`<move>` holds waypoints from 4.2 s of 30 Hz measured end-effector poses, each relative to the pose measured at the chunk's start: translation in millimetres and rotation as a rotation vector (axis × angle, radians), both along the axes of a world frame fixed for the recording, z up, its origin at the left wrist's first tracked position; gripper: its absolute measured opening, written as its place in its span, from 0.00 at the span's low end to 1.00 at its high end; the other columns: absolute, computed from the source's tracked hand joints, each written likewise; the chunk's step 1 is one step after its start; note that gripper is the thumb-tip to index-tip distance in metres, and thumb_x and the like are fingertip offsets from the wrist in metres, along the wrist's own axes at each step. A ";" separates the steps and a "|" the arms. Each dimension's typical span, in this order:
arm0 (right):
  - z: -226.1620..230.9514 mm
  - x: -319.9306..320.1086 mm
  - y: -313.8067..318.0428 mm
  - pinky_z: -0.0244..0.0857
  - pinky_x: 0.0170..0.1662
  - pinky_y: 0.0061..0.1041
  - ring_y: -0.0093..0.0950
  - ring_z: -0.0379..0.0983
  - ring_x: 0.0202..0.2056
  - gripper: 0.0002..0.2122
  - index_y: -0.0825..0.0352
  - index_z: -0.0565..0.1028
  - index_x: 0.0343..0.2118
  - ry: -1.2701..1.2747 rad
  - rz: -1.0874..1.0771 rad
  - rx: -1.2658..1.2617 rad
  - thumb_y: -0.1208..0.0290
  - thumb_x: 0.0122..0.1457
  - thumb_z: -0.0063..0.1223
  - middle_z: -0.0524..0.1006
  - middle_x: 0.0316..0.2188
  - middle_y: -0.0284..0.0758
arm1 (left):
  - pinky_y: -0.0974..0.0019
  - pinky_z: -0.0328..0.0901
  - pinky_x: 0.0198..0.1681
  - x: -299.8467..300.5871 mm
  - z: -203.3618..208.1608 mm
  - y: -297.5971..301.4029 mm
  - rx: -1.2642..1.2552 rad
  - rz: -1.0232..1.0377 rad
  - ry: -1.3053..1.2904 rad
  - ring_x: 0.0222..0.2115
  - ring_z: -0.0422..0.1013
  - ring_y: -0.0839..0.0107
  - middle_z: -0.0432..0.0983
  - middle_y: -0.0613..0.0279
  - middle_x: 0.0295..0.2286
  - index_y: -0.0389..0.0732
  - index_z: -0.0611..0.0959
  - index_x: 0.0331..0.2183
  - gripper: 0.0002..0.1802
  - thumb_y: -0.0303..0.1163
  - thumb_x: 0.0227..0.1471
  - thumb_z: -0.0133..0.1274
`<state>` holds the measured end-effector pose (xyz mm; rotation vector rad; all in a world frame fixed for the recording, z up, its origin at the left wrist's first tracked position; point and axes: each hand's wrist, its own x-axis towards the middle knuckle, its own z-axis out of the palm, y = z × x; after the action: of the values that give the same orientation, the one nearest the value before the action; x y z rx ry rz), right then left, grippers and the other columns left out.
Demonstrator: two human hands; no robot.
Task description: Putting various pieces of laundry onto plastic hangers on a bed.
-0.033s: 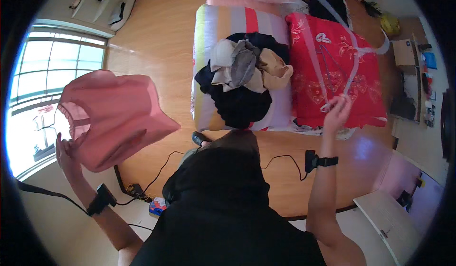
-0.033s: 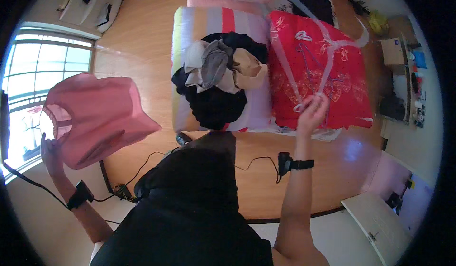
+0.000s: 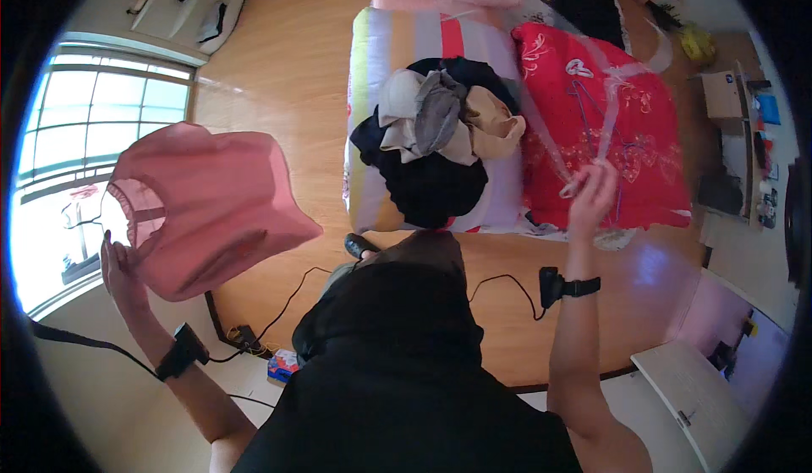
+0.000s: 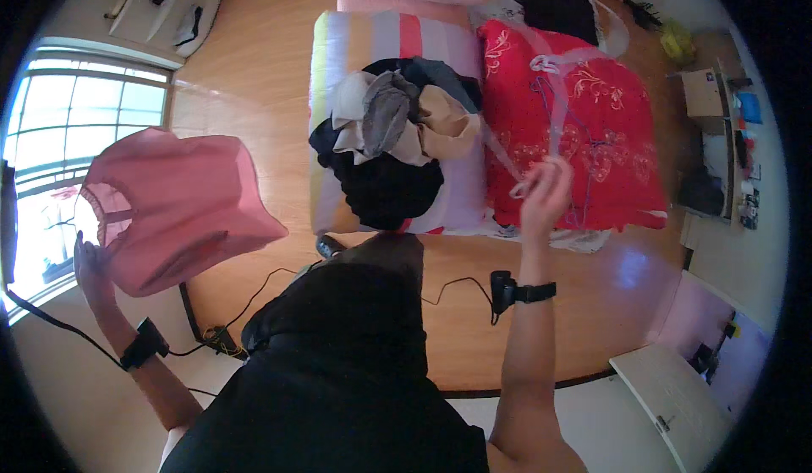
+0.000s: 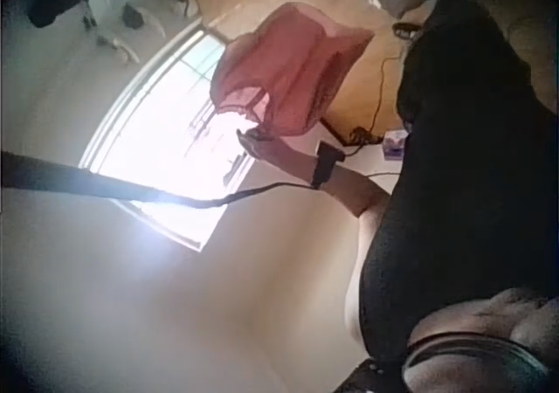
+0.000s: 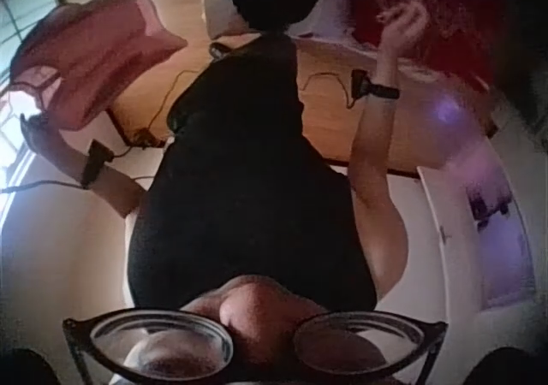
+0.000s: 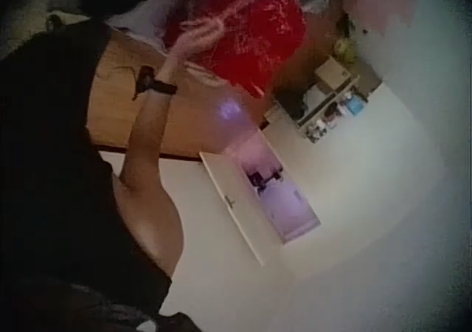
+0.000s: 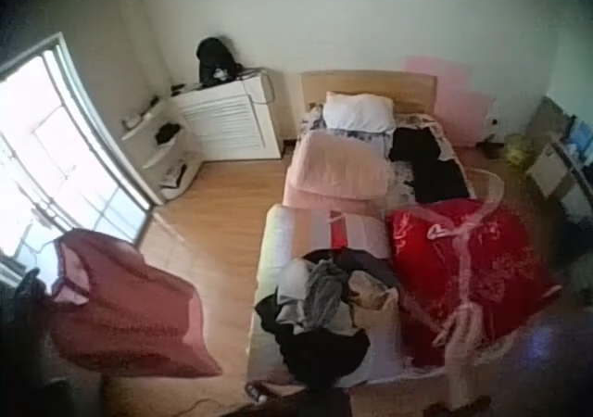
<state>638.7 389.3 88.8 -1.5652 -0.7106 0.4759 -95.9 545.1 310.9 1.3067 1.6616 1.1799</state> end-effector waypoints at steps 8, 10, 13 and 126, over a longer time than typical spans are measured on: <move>45.7 -143.9 99.4 0.66 0.32 0.24 0.29 0.75 0.30 0.05 0.68 0.73 0.37 -0.099 0.756 0.154 0.80 0.58 0.48 0.76 0.28 0.37 | 0.75 0.59 0.30 94.1 16.6 -8.7 -0.058 0.092 0.095 0.23 0.56 0.81 0.61 0.73 0.27 0.36 0.72 0.49 0.31 0.55 0.59 0.42; 58.3 -171.3 121.5 0.67 0.34 0.27 0.35 0.76 0.32 0.04 0.69 0.72 0.36 0.021 0.869 0.181 0.78 0.58 0.50 0.77 0.29 0.39 | 0.72 0.61 0.32 110.4 22.9 -22.1 -0.209 -0.331 0.141 0.26 0.59 0.79 0.63 0.70 0.29 0.33 0.74 0.44 0.40 0.65 0.52 0.43; 70.4 -201.6 152.2 0.64 0.29 0.20 0.23 0.69 0.24 0.03 0.68 0.71 0.35 -0.001 0.893 0.296 0.78 0.61 0.46 0.73 0.23 0.33 | 0.73 0.60 0.30 134.1 28.5 -39.5 -0.265 -0.381 0.231 0.26 0.61 0.78 0.66 0.67 0.27 0.33 0.75 0.38 0.40 0.67 0.51 0.43; 414.3 -340.8 177.0 0.67 0.30 0.29 0.34 0.76 0.25 0.10 0.66 0.71 0.38 -1.199 0.406 0.354 0.64 0.63 0.46 0.77 0.22 0.42 | 0.79 0.53 0.23 92.4 -31.1 -66.8 0.107 -0.301 -0.266 0.21 0.56 0.85 0.60 0.77 0.21 0.43 0.71 0.28 0.28 0.32 0.28 0.75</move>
<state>297.9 566.3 503.1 -1.2527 -1.9207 -0.3759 -3.5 478.3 279.9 1.3439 1.1804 1.2112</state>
